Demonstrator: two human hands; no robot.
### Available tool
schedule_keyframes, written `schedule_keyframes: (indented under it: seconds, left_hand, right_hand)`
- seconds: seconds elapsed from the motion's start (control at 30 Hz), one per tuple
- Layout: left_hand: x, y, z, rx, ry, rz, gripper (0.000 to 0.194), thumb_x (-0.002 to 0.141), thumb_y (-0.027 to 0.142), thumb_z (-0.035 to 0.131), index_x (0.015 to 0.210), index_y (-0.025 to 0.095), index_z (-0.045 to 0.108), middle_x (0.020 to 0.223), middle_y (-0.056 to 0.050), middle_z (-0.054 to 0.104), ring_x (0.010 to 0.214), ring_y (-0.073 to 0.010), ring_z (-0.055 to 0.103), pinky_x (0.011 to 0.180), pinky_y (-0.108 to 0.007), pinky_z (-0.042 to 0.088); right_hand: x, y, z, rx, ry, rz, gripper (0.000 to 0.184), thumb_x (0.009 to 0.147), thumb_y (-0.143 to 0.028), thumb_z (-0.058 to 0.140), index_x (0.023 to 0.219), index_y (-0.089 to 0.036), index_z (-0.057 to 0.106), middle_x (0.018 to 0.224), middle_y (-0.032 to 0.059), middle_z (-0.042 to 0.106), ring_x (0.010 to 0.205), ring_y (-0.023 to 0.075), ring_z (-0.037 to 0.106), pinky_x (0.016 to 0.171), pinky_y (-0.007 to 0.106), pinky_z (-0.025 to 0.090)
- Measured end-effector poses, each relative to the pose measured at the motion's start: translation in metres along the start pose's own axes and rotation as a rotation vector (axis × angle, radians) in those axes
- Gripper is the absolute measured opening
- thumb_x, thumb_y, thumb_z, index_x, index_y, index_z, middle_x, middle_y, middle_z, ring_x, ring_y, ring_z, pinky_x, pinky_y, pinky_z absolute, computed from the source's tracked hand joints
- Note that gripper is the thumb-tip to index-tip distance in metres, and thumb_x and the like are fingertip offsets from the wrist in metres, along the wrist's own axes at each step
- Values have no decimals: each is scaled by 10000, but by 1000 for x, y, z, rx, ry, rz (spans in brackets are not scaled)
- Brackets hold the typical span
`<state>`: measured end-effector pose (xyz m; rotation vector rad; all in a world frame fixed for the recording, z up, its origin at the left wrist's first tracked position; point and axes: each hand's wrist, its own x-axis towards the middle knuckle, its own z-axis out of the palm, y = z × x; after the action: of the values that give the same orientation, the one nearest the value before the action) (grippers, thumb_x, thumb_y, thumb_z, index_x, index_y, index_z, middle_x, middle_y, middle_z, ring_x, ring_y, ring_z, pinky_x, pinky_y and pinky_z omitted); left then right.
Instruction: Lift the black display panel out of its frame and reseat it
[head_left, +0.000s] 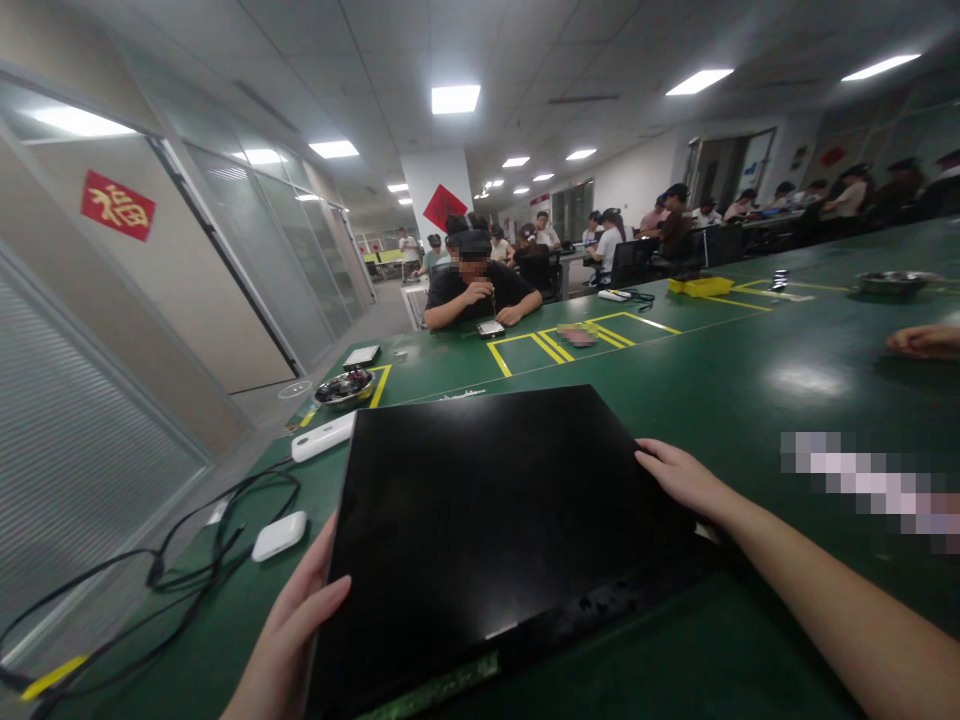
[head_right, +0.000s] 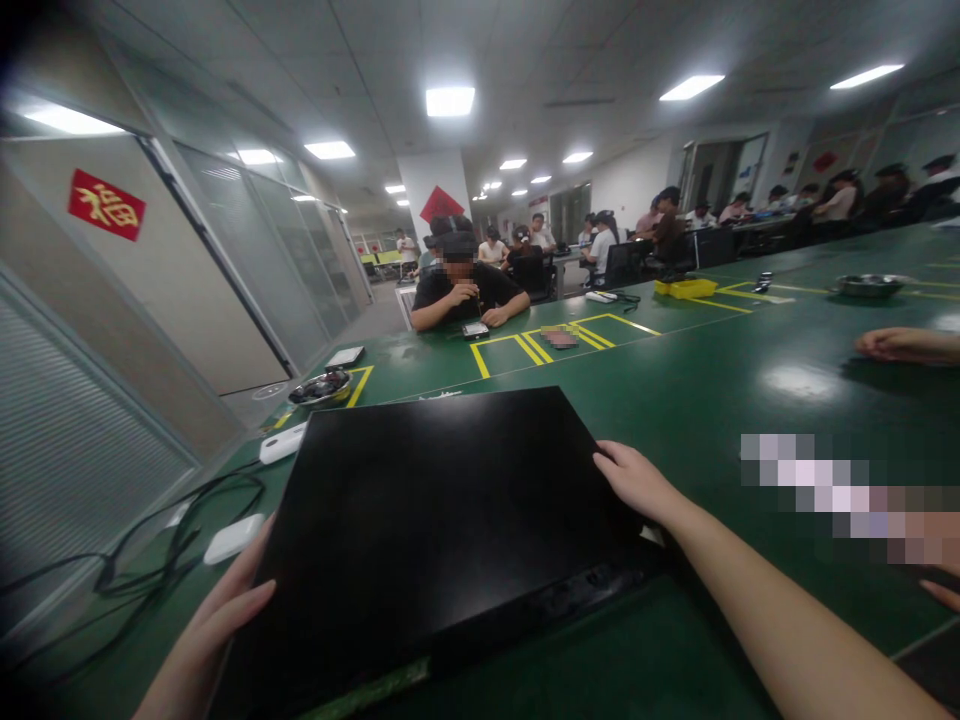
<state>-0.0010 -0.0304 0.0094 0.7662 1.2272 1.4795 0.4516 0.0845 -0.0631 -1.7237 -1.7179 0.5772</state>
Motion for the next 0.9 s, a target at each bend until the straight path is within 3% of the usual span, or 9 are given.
schedule_keyframes:
  seconds: [0.13, 0.33, 0.47, 0.6, 0.7, 0.77, 0.83, 0.9]
  left_hand:
    - [-1, 0, -1, 18, 10, 9, 796, 582, 292, 831, 1353, 306, 631, 1410, 11, 644, 1475, -376, 317, 1202, -449, 292]
    - [3, -3, -3, -1, 52, -27, 863, 581, 283, 813, 1410, 327, 573, 1374, 27, 671, 1452, -374, 362, 1165, -417, 370]
    - [23, 1, -21, 8, 119, -78, 958, 560, 259, 812, 1457, 388, 503, 1308, 49, 714, 1387, -387, 461, 1100, -441, 459]
    - [40, 9, -37, 3, 208, -251, 1178, 446, 102, 779, 1519, 400, 393, 1171, 32, 780, 1341, -413, 509, 1063, -498, 492]
    - [29, 9, -33, -48, 158, -191, 948, 603, 261, 801, 1473, 436, 465, 1268, 50, 736, 1321, -385, 542, 1068, -505, 489]
    - [17, 8, -25, -70, 138, -171, 794, 698, 343, 776, 1444, 422, 516, 1300, 55, 717, 1333, -351, 541, 1087, -461, 481]
    - [9, 8, -18, -92, 192, -150, 700, 752, 360, 725, 1430, 378, 552, 1266, 53, 735, 1365, -314, 514, 1108, -399, 462]
    - [7, 8, -14, -107, 147, -143, 642, 785, 375, 685, 1417, 341, 577, 1231, 40, 753, 1391, -296, 486, 1112, -367, 455]
  right_hand:
    - [-2, -7, -2, 133, 14, 87, 391, 851, -457, 536, 1100, -221, 723, 1231, 99, 709, 1160, 289, 640, 1046, 429, 466]
    - [-8, -16, -9, 366, 64, 59, 341, 766, -468, 650, 992, -232, 749, 1319, 78, 669, 1251, 300, 585, 1097, 421, 417]
    - [-16, -30, -16, 705, -75, 77, 493, 772, -432, 662, 1225, -239, 672, 1261, 67, 708, 1151, 286, 660, 1019, 429, 494]
    - [-27, -45, -20, 881, -199, 123, 690, 824, -442, 553, 1490, -309, 432, 1344, 42, 666, 1149, 270, 672, 984, 437, 524]
    - [-33, -51, -22, 816, -257, 123, 709, 875, -496, 444, 1556, -343, 314, 1381, 27, 642, 1156, 258, 669, 971, 425, 532]
    - [-33, -54, -23, 795, -256, 113, 695, 874, -504, 448, 1539, -323, 359, 1365, 39, 653, 1152, 265, 671, 976, 421, 527]
    - [-32, -56, -23, 840, -243, 97, 688, 836, -480, 518, 1492, -284, 446, 1330, 63, 674, 1150, 284, 671, 993, 429, 516]
    - [-31, -60, -24, 924, -227, 88, 680, 792, -439, 579, 1438, -241, 513, 1294, 91, 692, 1145, 304, 672, 1003, 448, 508]
